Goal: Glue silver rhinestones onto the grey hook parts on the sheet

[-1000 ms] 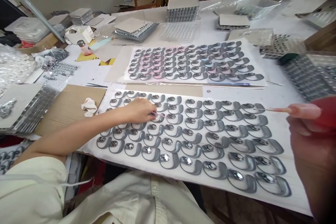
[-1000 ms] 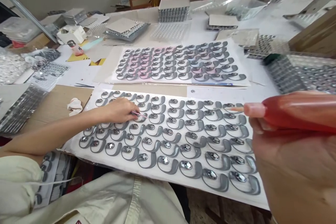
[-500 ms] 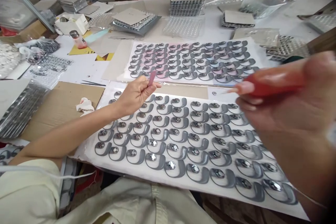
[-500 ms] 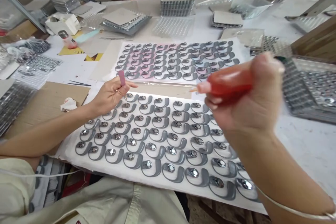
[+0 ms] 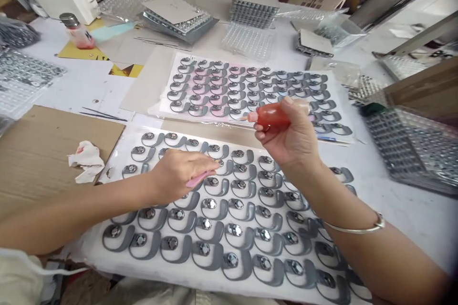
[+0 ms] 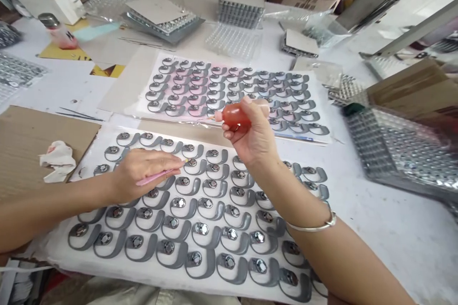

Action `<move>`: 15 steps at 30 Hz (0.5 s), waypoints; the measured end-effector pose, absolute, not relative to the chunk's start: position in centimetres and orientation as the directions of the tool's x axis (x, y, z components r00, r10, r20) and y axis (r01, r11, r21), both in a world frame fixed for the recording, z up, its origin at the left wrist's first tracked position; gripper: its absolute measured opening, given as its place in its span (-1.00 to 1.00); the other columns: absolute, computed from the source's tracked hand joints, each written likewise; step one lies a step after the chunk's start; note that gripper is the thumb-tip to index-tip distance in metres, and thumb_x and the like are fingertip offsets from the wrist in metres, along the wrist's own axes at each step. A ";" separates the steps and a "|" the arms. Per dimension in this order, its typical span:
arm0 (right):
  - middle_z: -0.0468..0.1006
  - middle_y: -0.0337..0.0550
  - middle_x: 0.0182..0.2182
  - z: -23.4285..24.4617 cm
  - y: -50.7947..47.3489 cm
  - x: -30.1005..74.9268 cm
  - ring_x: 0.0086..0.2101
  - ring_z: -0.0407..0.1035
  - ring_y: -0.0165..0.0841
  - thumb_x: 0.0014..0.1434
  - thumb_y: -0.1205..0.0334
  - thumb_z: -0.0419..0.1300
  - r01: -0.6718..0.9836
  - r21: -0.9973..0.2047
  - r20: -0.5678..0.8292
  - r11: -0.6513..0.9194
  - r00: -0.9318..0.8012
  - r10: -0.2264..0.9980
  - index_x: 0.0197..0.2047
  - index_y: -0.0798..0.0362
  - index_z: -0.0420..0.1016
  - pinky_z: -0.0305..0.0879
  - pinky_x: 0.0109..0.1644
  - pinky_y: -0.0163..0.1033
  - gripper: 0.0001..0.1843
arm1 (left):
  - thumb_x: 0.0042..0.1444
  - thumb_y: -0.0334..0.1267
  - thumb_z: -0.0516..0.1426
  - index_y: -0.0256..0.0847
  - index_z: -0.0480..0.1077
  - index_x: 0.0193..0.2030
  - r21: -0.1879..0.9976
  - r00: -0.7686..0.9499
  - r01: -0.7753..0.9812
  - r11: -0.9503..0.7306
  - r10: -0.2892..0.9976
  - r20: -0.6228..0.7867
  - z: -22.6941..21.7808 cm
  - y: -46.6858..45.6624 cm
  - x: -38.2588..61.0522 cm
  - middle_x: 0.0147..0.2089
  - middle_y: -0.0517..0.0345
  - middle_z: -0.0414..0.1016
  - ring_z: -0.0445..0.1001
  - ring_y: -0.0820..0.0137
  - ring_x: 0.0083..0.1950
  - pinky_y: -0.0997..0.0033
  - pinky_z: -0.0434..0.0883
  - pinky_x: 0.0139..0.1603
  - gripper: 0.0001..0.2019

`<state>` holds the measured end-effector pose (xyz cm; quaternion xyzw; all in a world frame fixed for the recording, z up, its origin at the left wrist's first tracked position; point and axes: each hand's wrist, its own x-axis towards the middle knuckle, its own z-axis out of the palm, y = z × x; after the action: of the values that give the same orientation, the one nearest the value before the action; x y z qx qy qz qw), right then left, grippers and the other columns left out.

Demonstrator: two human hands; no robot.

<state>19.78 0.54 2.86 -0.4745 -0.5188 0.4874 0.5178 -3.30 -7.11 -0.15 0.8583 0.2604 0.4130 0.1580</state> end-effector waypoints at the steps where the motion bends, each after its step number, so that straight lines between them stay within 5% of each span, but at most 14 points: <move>1: 0.50 -0.16 -0.52 2.8 0.6 19.3 -0.60 0.31 -0.40 0.02 -0.22 0.19 -0.041 -0.999 0.031 0.030 -0.022 0.999 -0.45 -0.03 0.23 0.11 -0.63 -0.27 -0.57 | 0.23 -0.46 0.14 -0.32 0.45 -0.08 0.463 0.532 0.326 -0.824 0.565 0.630 -0.2 -7.2 -3.4 -0.19 0.01 0.63 0.63 0.40 -0.22 0.46 0.61 -0.20 -0.86; 5: 0.40 -0.27 -0.59 2.3 0.7 17.9 -0.59 0.36 -0.35 -0.09 -0.27 0.28 -0.161 -0.984 -0.081 -0.080 0.004 0.997 -0.46 -0.06 0.13 0.01 -0.69 -0.29 -0.47 | 0.22 -0.50 0.09 -0.36 0.41 -0.06 0.401 0.567 0.318 -0.859 0.511 0.646 -0.6 -7.4 -3.4 -0.21 0.01 0.64 0.63 0.41 -0.23 0.48 0.62 -0.23 -0.83; 10: 0.31 -0.32 -0.68 1.1 -0.2 17.1 -0.70 0.25 -0.41 0.00 -0.24 0.27 -0.090 -0.994 0.064 0.063 -0.010 0.998 -0.48 -0.07 0.15 -0.11 -0.73 -0.28 -0.51 | 0.28 -0.48 -0.02 -0.39 0.42 -0.11 0.258 0.602 0.372 -0.891 0.444 0.664 -0.8 -7.7 -3.1 -0.21 -0.03 0.63 0.63 0.41 -0.28 0.46 0.62 -0.31 -0.80; 15: 0.34 -0.28 -0.70 0.6 -1.5 17.1 -0.67 0.24 -0.42 0.14 -0.15 0.21 0.057 -0.983 0.173 0.177 -0.073 0.982 -0.54 -0.02 0.26 0.07 -0.63 -0.25 -0.56 | 0.28 -0.47 -0.01 -0.44 0.45 -0.21 0.120 0.711 0.393 -0.912 0.384 0.589 0.0 -8.2 -3.0 -0.24 -0.09 0.62 0.59 0.41 -0.40 0.47 0.59 -0.46 -0.79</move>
<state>17.07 -1.49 0.59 -0.4525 -0.5741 0.4546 0.5089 -2.96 -8.17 -0.03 0.9249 0.2100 0.3168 -0.0071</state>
